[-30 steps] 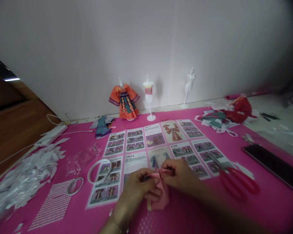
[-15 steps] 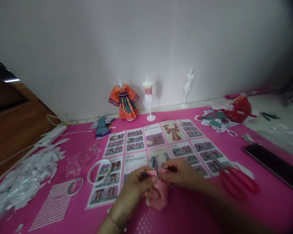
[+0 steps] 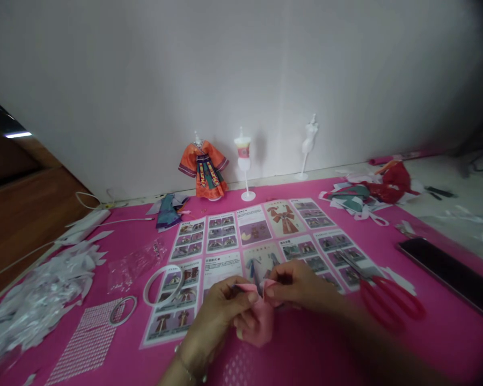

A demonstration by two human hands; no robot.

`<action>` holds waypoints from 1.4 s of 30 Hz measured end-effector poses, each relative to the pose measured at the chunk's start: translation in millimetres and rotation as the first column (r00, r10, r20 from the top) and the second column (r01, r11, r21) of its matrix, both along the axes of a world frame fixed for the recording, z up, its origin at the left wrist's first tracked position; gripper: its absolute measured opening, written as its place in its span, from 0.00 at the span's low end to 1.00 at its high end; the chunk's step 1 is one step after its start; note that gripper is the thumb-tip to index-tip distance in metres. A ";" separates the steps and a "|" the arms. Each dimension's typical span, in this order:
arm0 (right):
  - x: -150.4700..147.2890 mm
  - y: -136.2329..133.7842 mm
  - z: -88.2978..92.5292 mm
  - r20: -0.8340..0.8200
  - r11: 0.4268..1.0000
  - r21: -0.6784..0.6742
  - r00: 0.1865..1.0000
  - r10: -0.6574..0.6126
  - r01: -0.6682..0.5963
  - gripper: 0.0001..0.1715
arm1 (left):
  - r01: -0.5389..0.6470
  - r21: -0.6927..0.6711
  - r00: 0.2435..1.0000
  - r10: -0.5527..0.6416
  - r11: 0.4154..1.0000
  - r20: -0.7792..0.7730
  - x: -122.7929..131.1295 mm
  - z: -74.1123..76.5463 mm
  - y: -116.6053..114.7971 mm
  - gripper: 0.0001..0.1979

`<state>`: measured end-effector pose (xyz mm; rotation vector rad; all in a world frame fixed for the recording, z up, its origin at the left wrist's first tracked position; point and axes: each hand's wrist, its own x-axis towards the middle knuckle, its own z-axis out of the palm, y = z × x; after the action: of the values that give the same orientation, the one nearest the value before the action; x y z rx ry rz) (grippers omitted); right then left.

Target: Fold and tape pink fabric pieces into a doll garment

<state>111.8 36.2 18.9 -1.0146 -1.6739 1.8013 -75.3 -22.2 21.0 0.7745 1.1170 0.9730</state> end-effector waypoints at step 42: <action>-5.1 0.7 -10.9 -0.079 1.000 -0.006 0.997 -0.018 0.018 0.13 | -0.015 0.029 0.996 0.017 0.999 -0.088 1.8 0.3 3.7 0.21</action>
<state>106.7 36.9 8.0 -0.9453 -1.6088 1.8108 -73.5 -18.4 21.3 0.8391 1.1901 0.9774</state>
